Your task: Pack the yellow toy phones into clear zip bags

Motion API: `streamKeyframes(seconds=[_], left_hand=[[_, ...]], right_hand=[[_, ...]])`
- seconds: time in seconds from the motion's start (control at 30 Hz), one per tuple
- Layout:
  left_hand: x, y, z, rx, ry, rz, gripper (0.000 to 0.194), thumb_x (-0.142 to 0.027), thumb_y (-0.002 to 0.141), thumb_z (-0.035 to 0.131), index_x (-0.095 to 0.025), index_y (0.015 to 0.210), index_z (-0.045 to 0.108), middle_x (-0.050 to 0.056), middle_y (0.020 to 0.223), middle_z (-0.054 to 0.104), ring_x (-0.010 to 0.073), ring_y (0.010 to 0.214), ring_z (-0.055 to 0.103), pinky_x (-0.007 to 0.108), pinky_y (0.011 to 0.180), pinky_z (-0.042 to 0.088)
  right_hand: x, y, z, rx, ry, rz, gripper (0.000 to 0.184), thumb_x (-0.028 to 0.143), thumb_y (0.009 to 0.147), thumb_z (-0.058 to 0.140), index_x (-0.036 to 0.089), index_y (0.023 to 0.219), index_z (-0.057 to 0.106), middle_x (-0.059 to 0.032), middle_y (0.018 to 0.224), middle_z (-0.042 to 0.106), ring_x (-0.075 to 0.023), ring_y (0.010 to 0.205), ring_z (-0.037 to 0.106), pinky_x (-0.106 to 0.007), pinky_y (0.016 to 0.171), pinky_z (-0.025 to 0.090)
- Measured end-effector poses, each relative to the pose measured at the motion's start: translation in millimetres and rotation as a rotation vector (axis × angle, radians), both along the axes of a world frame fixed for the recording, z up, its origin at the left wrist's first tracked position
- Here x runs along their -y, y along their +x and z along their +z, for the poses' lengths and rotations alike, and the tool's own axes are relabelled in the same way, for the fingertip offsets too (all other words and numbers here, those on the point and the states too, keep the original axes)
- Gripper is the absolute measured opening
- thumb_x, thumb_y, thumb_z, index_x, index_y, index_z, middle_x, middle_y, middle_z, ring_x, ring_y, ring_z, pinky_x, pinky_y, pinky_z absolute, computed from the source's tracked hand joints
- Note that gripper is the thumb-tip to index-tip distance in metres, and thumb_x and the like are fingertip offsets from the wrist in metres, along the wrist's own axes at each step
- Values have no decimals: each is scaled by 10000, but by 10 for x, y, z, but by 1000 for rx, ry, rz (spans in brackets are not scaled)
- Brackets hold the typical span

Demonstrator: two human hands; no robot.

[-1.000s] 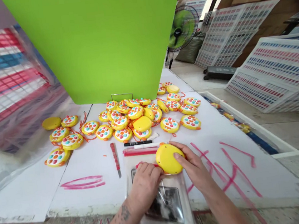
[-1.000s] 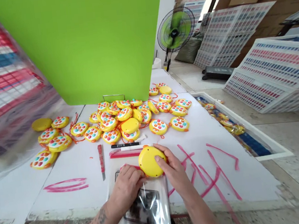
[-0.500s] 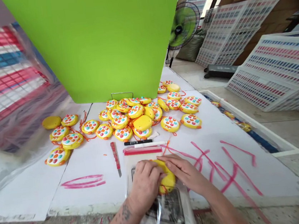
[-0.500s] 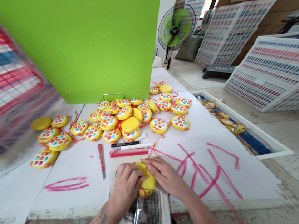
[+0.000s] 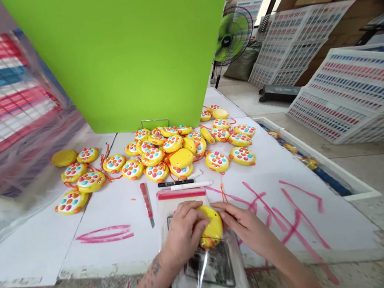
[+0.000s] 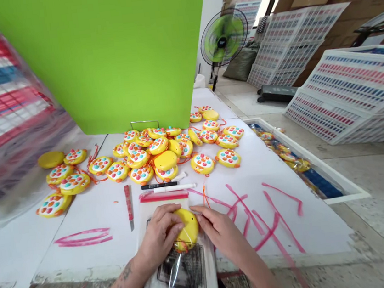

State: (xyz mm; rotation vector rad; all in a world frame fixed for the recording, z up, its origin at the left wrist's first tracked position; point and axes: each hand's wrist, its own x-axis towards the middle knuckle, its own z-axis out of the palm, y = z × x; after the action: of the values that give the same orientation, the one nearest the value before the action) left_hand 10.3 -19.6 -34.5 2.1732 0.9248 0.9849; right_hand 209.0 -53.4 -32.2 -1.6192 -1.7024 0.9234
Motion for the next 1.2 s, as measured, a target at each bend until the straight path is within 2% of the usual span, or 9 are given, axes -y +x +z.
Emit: streamKeyframes(seconds=[0.13,0.27,0.4,0.5,0.63,0.93,1.07,1.13,1.2], left_hand=[[-23,-13,-4,76,-37,4,31,-176,844,607,-194,818,608,67,1067,657,203,1014,569,361,885,462],[-35,-6,-5,91,-153,9,35,-188,835,620,-195,801,618,32,903,694,173,870,610,308,798,477],[-19,2,6,41,-221,64,85,-223,838,608,-183,764,623,12,744,659,155,737,604,261,677,464],[-11,0,18,17,-229,119,138,-259,842,597,-175,733,612,8,712,635,142,684,586,242,620,443],[-16,-6,25,-15,-205,76,135,-264,845,587,-179,744,610,1,710,641,141,682,580,252,654,439],[32,-13,5,12,-270,43,147,-275,871,558,-183,770,612,3,692,656,159,706,592,259,660,450],[13,-28,-7,47,-142,28,145,-300,880,554,-191,821,630,33,787,668,186,802,588,315,759,467],[-7,-43,-19,94,-68,45,150,-304,889,539,-199,954,623,68,967,665,216,958,571,378,872,448],[-23,-57,-36,132,-73,114,259,-311,901,514,-205,1132,559,99,1150,608,234,1089,529,414,936,427]], right_hand=[[-16,-7,-14,33,21,-66,348,336,907,413,228,1181,598,-62,1122,681,-224,1027,635,-363,850,523],[-3,-25,-22,60,97,-75,332,326,900,428,235,1154,620,-61,1094,690,-223,981,647,-353,826,527],[7,-63,-25,53,117,-90,352,332,910,412,234,1189,604,-53,927,715,-203,830,666,-331,740,542],[1,-77,-9,12,178,-153,346,344,902,435,237,1180,611,-54,1013,706,-205,919,654,-343,825,527],[-1,-79,11,-24,259,-234,325,346,887,460,240,1140,634,-50,1107,685,-213,1018,627,-350,885,508],[8,-134,121,-29,306,-293,313,363,870,480,209,1073,662,-45,903,722,-181,743,663,-299,690,561],[1,-137,115,-88,297,-341,303,370,868,494,218,1071,658,-50,938,722,-182,745,675,-317,720,566],[8,-120,91,-123,305,-370,293,372,869,501,224,1069,656,-51,926,719,-181,747,677,-321,717,568],[23,-104,79,-145,325,-389,275,365,873,507,235,1067,653,-43,881,715,-179,753,676,-319,713,567]])
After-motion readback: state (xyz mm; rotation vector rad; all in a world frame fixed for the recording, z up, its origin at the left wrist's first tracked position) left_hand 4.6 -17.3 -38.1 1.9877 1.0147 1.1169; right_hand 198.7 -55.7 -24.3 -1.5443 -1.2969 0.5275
